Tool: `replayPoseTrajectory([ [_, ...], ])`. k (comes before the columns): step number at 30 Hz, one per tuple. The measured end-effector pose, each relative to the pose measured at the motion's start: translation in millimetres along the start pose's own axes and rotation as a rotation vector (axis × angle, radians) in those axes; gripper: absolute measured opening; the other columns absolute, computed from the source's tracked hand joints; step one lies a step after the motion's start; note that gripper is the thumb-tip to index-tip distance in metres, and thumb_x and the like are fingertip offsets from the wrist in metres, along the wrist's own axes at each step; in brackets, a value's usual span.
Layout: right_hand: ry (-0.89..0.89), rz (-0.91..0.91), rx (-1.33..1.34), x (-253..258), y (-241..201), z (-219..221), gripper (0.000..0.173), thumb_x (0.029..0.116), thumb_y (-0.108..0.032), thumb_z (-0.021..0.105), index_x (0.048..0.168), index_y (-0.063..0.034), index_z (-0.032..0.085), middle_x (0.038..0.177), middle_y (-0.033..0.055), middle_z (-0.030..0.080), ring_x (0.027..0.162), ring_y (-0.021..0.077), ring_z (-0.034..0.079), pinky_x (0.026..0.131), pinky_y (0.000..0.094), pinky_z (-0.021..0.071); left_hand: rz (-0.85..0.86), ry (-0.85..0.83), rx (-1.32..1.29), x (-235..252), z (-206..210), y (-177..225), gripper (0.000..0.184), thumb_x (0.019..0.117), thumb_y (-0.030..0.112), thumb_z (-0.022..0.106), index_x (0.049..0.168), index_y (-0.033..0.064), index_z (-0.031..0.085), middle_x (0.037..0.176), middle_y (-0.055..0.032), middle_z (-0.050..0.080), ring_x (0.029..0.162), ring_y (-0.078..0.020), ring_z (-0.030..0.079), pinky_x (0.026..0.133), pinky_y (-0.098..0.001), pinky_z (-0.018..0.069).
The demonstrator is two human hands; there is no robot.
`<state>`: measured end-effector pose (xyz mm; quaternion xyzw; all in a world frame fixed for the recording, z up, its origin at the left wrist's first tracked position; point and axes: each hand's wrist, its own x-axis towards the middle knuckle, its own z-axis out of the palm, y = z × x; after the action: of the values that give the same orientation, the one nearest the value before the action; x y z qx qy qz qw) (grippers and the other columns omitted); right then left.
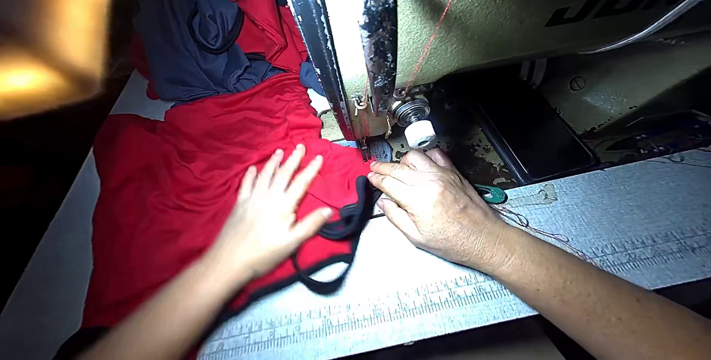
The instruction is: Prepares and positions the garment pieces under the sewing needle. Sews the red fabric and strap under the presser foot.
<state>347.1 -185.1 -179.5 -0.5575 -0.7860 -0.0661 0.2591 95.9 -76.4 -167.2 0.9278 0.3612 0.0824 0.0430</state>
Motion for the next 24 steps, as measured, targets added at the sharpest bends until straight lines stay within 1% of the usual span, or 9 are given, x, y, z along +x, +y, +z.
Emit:
replayPoseTrajectory([
  [3,0.002,-0.032,-0.011,1.0,-3.3,0.8,0.036,0.1002,-0.025,0.049,0.12,-0.0122,0.076,0.126,0.0022,0.072,0.099,0.0234,0.063,0.081,0.0408,0.0434,0.224,-0.013,0.121,29.1,-16.5,-71.1,0.082,0.0994,0.067,0.03,0.154,0.0076,0.047,0.161,-0.0207,0.039,0.148,-0.0393,0.038,0.118,-0.061,0.0308],
  [5,0.004,-0.036,-0.006,1.3,-3.4,1.4,0.036,0.1,-0.024,0.049,0.121,-0.0131,0.076,0.126,0.0011,0.072,0.099,0.0231,0.063,0.082,0.0409,0.0442,0.328,0.059,0.212,44.7,-28.3,-81.4,0.077,0.101,0.062,0.032,0.148,0.0047,0.054,0.153,-0.0247,0.047,0.143,-0.0429,0.044,0.116,-0.0615,0.0325],
  [8,0.023,-0.027,0.041,0.7,-1.2,2.7,0.034,0.0992,-0.024,0.05,0.116,-0.0137,0.078,0.126,0.0005,0.072,0.097,0.0221,0.063,0.08,0.0404,0.0441,0.359,0.241,0.076,54.7,-43.5,-22.0,0.048,0.0987,0.035,0.043,0.119,0.0025,0.071,0.129,-0.0218,0.064,0.13,-0.0408,0.054,0.111,-0.0585,0.0357],
  [10,0.021,-0.016,0.074,0.0,-0.6,2.7,0.03,0.0988,-0.024,0.052,0.108,-0.0136,0.078,0.124,0.0004,0.072,0.097,0.022,0.062,0.08,0.0404,0.0442,0.315,0.282,-0.13,49.0,-44.0,30.2,0.034,0.098,0.026,0.047,0.1,0.0079,0.076,0.111,-0.0087,0.07,0.115,-0.0226,0.061,0.099,-0.0399,0.0467],
  [12,0.021,0.017,0.117,-0.2,0.4,0.6,0.028,0.0953,-0.022,0.053,0.103,-0.0148,0.079,0.119,0.001,0.072,0.101,0.022,0.063,0.083,0.0407,0.0456,0.191,0.172,-0.259,42.1,-31.2,61.4,0.03,0.0979,0.033,0.054,0.103,0.0127,0.075,0.1,0.0004,0.069,0.099,-0.0102,0.065,0.085,-0.0308,0.0539],
  [14,-0.001,0.09,0.151,0.3,1.1,-1.9,0.03,0.097,-0.022,0.053,0.112,-0.0167,0.079,0.12,0.0007,0.072,0.107,0.0224,0.063,0.088,0.0415,0.0479,0.091,0.081,-0.253,38.6,-12.4,65.7,0.032,0.0972,0.039,0.054,0.105,0.014,0.072,0.092,0.0013,0.066,0.089,-0.0114,0.066,0.077,-0.0355,0.0555],
  [16,0.008,0.187,0.135,0.3,1.3,-1.8,0.027,0.0981,-0.022,0.056,0.112,-0.0171,0.079,0.116,0.0013,0.071,0.109,0.0228,0.063,0.089,0.0427,0.0483,0.117,0.12,-0.196,38.3,-0.4,58.3,0.024,0.0939,0.03,0.055,0.096,0.0134,0.071,0.081,0.0013,0.062,0.079,-0.0128,0.064,0.068,-0.0352,0.0528],
  [20,0.077,0.305,0.061,0.0,1.9,-0.7,0.023,0.0954,-0.01,0.057,0.105,-0.0134,0.078,0.107,0.0053,0.07,0.106,0.0255,0.064,0.089,0.0443,0.0492,0.109,0.148,-0.344,40.3,1.0,46.5,0.016,0.0918,0.021,0.054,0.088,0.0177,0.07,0.075,0.0101,0.058,0.069,0.0012,0.056,0.06,-0.0183,0.0451],
  [24,0.169,0.164,0.111,-0.1,1.8,-1.8,0.018,0.0935,-0.015,0.058,0.095,-0.0147,0.075,0.093,0.0028,0.066,0.094,0.0214,0.062,0.079,0.039,0.046,0.046,0.114,-0.486,42.8,0.7,44.5,0.018,0.0919,0.019,0.054,0.095,0.0184,0.071,0.081,0.0126,0.062,0.07,0.0057,0.057,0.061,-0.0136,0.0457],
])
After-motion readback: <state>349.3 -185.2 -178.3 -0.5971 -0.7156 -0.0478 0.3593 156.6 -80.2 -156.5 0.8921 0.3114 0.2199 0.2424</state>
